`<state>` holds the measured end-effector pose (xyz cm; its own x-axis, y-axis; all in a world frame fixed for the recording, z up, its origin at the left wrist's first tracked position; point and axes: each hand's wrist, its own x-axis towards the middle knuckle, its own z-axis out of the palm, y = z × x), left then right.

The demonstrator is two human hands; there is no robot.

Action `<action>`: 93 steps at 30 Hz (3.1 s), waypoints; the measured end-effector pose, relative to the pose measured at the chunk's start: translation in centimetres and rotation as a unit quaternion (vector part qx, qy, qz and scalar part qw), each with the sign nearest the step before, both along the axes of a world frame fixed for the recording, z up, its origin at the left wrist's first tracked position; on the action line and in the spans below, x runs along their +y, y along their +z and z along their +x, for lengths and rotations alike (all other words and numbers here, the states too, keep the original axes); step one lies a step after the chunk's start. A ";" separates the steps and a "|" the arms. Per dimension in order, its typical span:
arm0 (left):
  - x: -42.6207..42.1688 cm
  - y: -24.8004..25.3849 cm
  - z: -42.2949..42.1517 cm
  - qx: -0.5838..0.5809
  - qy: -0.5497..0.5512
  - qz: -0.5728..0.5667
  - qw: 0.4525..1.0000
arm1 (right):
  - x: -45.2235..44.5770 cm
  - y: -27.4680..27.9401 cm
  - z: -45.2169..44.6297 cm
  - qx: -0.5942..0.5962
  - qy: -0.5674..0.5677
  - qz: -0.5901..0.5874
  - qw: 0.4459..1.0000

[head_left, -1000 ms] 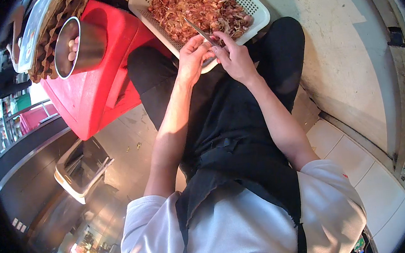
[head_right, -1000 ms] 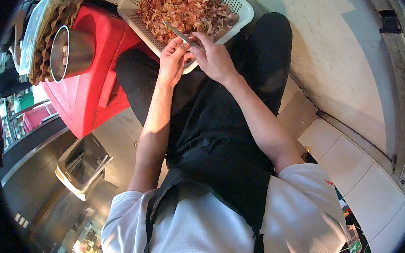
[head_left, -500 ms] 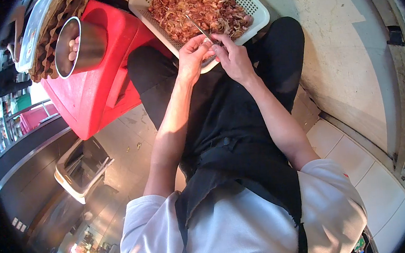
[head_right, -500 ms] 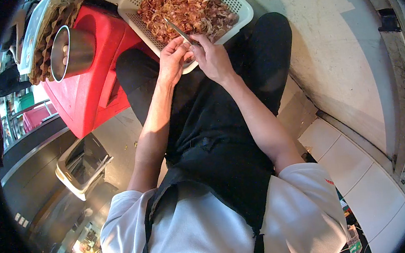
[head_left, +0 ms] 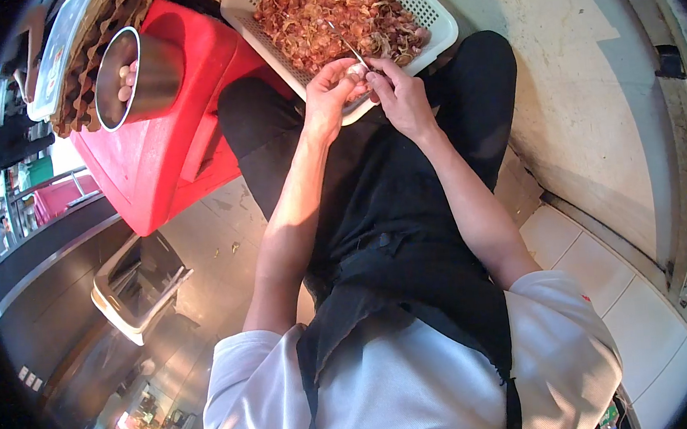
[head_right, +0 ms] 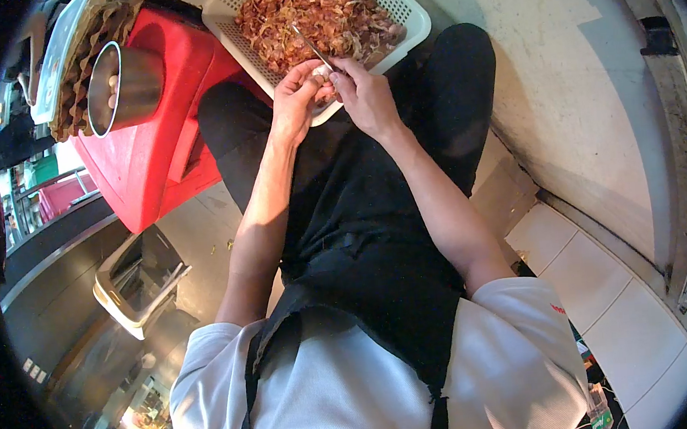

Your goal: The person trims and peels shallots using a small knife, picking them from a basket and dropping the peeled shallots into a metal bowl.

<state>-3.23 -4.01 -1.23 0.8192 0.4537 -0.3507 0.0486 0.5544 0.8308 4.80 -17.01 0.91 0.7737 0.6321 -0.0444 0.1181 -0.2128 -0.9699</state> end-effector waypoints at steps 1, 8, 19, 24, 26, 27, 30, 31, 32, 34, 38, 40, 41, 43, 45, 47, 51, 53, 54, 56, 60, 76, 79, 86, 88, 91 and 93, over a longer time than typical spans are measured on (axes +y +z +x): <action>0.0 0.1 0.0 -0.001 0.001 -0.002 1.000 | 0.0 0.0 0.1 0.008 -0.004 -0.001 1.000; -0.1 0.3 0.1 -0.001 0.008 -0.005 1.000 | -0.1 -0.6 0.3 0.074 0.032 0.036 0.996; 0.1 -0.1 0.0 -0.013 0.004 0.006 1.000 | -0.3 0.7 0.1 0.080 0.063 0.001 0.995; 0.0 0.4 -0.1 -0.004 0.015 0.000 1.000 | -0.4 0.8 0.3 0.080 0.059 0.014 0.995; 0.0 0.4 -0.1 -0.003 0.014 0.003 1.000 | -0.3 0.7 0.2 0.075 0.053 0.014 0.996; 0.0 0.4 -0.1 -0.003 0.011 0.004 1.000 | -0.3 0.6 0.2 0.066 0.048 0.008 0.997; 0.0 0.6 -0.1 -0.010 0.011 -0.004 1.000 | -0.2 -0.2 0.5 0.061 0.023 0.002 0.998; -0.2 1.0 -0.1 -0.018 0.017 -0.015 1.000 | -0.2 -0.6 0.7 0.074 0.010 0.007 0.997; -0.3 1.2 0.0 -0.025 0.023 -0.026 0.999 | -0.2 -0.9 0.8 0.087 -0.004 0.013 0.996; 0.2 1.0 -0.1 -0.035 0.019 -0.036 0.999 | -0.3 -1.0 1.2 0.103 0.000 0.030 0.994; 0.1 0.8 -0.1 -0.073 0.018 -0.061 0.995 | -0.5 -0.2 0.8 0.101 0.024 0.018 0.994; 0.2 0.5 -0.1 -0.086 0.014 -0.085 0.993 | -0.3 0.7 0.3 0.093 0.046 0.017 0.994; 0.3 0.3 -0.1 -0.092 0.011 -0.097 0.991 | -0.2 1.0 0.2 0.090 0.056 0.016 0.994; 0.4 -0.1 -0.1 -0.093 0.005 -0.081 0.992 | -0.1 0.6 0.1 0.055 0.060 0.020 0.996; 0.5 -0.4 -0.1 -0.090 0.005 -0.074 0.993 | 0.0 0.5 0.0 0.031 0.061 0.024 0.997; 0.5 -0.2 -0.1 -0.085 0.009 -0.077 0.993 | 0.0 0.6 0.0 0.017 0.061 0.028 0.998; 0.2 0.5 -0.1 -0.066 0.020 -0.071 0.995 | 0.0 0.4 -0.1 -0.015 0.039 0.021 0.999; 0.1 0.6 -0.2 -0.059 0.017 -0.067 0.996 | 0.2 -0.5 -0.2 -0.062 0.023 0.030 0.997; 0.1 0.6 -0.1 -0.054 0.013 -0.063 0.996 | 0.3 -0.9 -0.1 -0.069 0.010 0.027 0.997; 0.1 0.5 0.0 -0.045 0.006 -0.055 0.997 | 0.3 -1.1 0.2 -0.083 -0.014 0.022 0.996; -0.1 1.1 -0.1 -0.048 0.027 -0.069 0.996 | -0.7 0.4 1.4 -0.013 -0.010 -0.029 0.999; 0.6 -0.3 -0.4 -0.078 -0.005 -0.085 0.993 | -0.2 -0.1 -0.5 -0.128 0.043 -0.016 0.991; 0.4 -0.4 -0.4 -0.065 -0.002 -0.075 0.995 | -0.1 -0.6 -0.1 -0.166 0.029 -0.002 0.986; 0.3 -0.3 -0.4 -0.073 0.012 -0.092 0.993 | -0.2 0.0 0.0 -0.070 0.041 -0.006 0.997; 0.4 -0.2 -0.5 -0.077 0.009 -0.090 0.993 | -0.4 0.4 0.0 -0.063 0.051 0.008 0.997; 0.3 -0.2 -0.4 -0.080 0.005 -0.082 0.993 | -0.4 0.1 0.2 -0.059 0.049 -0.002 0.997; 0.2 -0.3 -0.4 -0.083 0.003 -0.076 0.994 | -0.4 -0.2 0.3 -0.064 0.046 0.014 0.997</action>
